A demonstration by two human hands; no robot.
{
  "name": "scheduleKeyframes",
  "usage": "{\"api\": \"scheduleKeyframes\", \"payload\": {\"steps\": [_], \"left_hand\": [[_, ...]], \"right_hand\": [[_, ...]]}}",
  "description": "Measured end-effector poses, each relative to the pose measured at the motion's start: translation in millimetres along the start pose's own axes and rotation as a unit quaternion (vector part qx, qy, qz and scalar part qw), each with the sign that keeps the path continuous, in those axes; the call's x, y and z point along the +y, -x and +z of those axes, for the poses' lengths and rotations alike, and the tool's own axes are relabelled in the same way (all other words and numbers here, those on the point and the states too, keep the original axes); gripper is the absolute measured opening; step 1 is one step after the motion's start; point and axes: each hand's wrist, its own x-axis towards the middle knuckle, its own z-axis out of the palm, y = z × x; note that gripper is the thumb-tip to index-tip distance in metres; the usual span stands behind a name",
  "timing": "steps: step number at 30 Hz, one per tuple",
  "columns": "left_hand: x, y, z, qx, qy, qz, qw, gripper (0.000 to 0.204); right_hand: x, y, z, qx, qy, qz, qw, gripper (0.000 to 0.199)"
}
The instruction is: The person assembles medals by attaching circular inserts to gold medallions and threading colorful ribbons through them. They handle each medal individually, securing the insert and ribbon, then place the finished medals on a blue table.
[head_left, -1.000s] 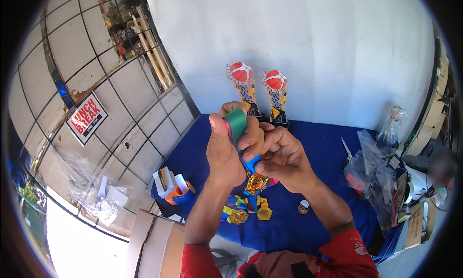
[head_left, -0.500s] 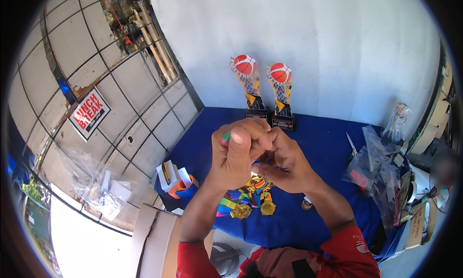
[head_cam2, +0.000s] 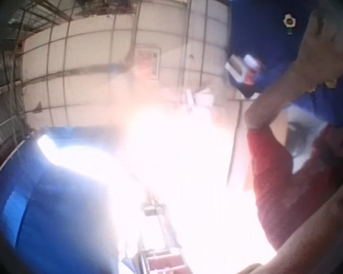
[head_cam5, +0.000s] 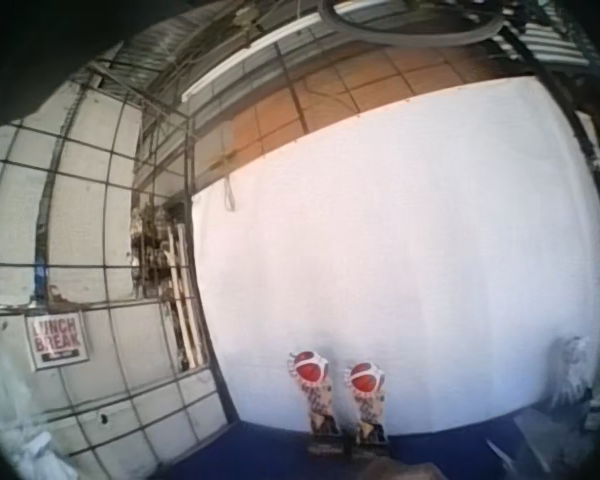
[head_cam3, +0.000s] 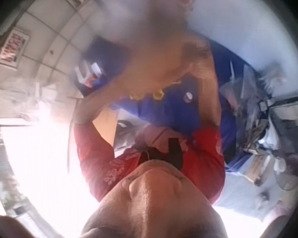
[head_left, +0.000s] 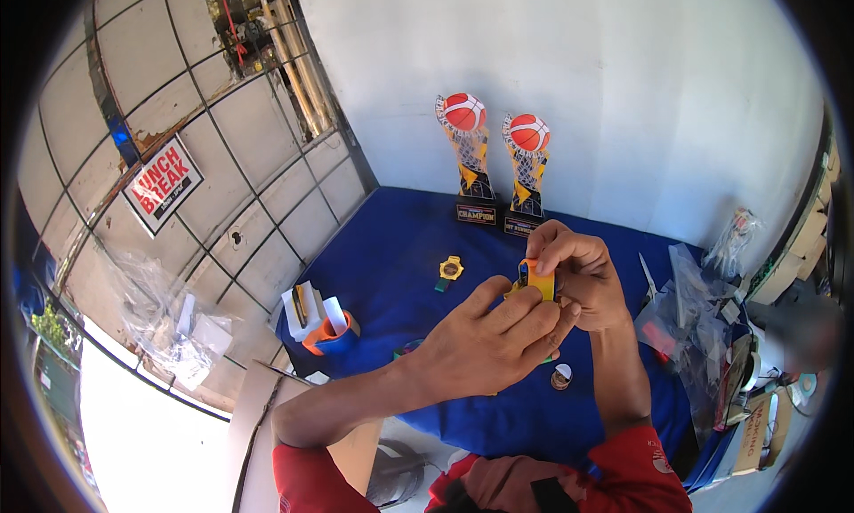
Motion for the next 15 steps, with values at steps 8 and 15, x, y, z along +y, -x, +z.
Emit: {"api": "scheduleKeyframes", "payload": {"steps": [8,15], "left_hand": [[-13.8,23.3,29.2,0.042,-0.084,0.016,0.995,0.033],[-25.9,33.2,46.9,0.194,0.201,-0.18,0.943,0.038]], "right_hand": [[-9.7,-1.7,-19.0,0.043,-0.043,0.116,0.991,0.045],[-4.3,-11.9,-15.1,0.015,0.076,0.155,0.985,0.05]]}}
